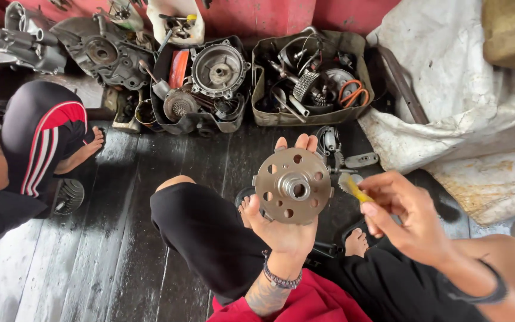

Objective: Cleaning and inspecting a motorcycle engine component using a brush and a small tool

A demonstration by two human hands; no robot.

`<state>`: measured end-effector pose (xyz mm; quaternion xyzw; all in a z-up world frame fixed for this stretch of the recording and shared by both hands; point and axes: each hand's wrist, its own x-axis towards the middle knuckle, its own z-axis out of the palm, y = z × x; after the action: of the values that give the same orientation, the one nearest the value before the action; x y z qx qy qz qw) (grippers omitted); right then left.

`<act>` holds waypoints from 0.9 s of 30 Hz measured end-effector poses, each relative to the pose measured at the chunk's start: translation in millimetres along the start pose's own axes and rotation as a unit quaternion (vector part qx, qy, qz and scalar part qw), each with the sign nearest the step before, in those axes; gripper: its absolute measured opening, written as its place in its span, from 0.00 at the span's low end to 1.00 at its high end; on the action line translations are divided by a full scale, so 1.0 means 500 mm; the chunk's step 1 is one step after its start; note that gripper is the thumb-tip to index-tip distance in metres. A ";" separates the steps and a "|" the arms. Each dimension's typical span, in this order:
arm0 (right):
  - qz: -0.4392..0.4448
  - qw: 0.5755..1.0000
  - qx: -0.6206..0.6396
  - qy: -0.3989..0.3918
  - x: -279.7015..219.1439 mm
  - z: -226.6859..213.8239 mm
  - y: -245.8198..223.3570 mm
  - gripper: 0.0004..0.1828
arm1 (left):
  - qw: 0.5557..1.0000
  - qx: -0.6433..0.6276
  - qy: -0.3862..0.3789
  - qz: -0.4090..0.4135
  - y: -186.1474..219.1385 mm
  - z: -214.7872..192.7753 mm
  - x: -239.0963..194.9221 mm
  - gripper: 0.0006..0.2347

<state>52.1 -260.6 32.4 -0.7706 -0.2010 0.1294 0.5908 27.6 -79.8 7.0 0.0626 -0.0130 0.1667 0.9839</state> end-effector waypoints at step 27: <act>-0.091 0.953 -0.179 0.225 -0.050 0.129 0.096 0.17 | 0.940 0.256 -0.148 -0.170 0.007 -0.002 0.016 0.37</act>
<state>9.6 -227.5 -32.3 -0.8510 -0.1521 -0.1400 0.4828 33.9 -74.0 6.5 0.3379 -0.1048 -0.0162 0.9352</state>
